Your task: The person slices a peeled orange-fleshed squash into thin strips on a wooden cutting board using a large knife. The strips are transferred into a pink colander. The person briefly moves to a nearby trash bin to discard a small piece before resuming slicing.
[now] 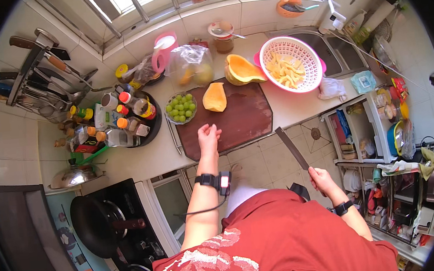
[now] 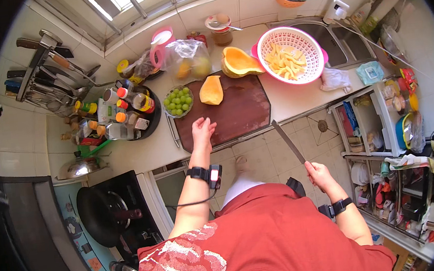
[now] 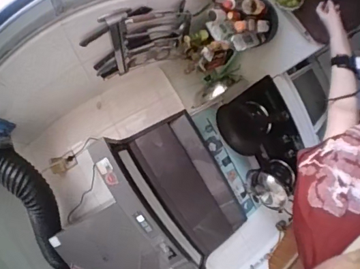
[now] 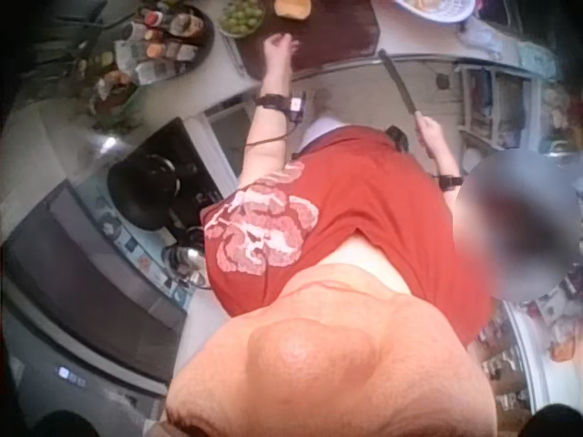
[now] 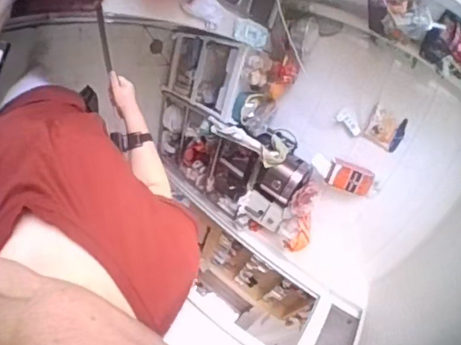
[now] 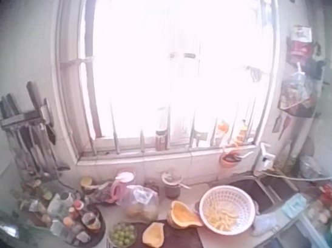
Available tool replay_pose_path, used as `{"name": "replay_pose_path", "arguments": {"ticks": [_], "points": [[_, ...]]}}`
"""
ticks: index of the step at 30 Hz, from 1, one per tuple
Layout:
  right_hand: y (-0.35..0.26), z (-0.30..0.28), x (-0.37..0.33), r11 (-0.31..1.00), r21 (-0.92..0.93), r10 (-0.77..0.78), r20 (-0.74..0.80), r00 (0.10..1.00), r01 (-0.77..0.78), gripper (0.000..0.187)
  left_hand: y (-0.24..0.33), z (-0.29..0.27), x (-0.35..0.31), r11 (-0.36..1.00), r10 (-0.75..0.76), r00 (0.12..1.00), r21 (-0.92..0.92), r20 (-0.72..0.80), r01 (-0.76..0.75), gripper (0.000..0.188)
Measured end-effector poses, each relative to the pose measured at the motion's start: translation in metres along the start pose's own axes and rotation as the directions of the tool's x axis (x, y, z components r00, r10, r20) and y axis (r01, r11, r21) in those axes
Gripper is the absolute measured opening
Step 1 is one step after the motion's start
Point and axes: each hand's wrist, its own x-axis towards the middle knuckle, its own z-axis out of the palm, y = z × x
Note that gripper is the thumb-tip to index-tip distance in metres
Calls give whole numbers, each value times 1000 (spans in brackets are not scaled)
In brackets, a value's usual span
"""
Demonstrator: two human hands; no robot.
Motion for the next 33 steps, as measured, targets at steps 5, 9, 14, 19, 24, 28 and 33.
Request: {"name": "replay_pose_path", "arguments": {"ticks": [5,9,14,19,24,28,33], "points": [[-53,0,27,997,-71,-8,102,995,16,46,17,26,59,980,-152,988,-131,5,151,65],[-78,-8,46,995,-98,-7,106,994,17,45,14,41,80,985,-170,984,-4,-51,170,59],[-108,-31,78,984,-154,-68,137,988,89,45,11,48,92,996,-73,995,45,-72,77,42],[-143,-52,128,960,-219,-111,272,956,173,43,11,46,59,985,-155,985,63,-80,160,36],[-170,-54,175,934,-246,-132,439,888,260,43,-5,45,-5,934,-329,941,-120,80,337,46],[-182,-51,205,932,-253,-78,558,826,259,43,-22,40,-25,846,-436,888,-271,143,459,44],[-189,-40,212,841,-351,-129,611,781,413,47,-42,36,-25,721,-571,789,-320,228,614,37]]}}
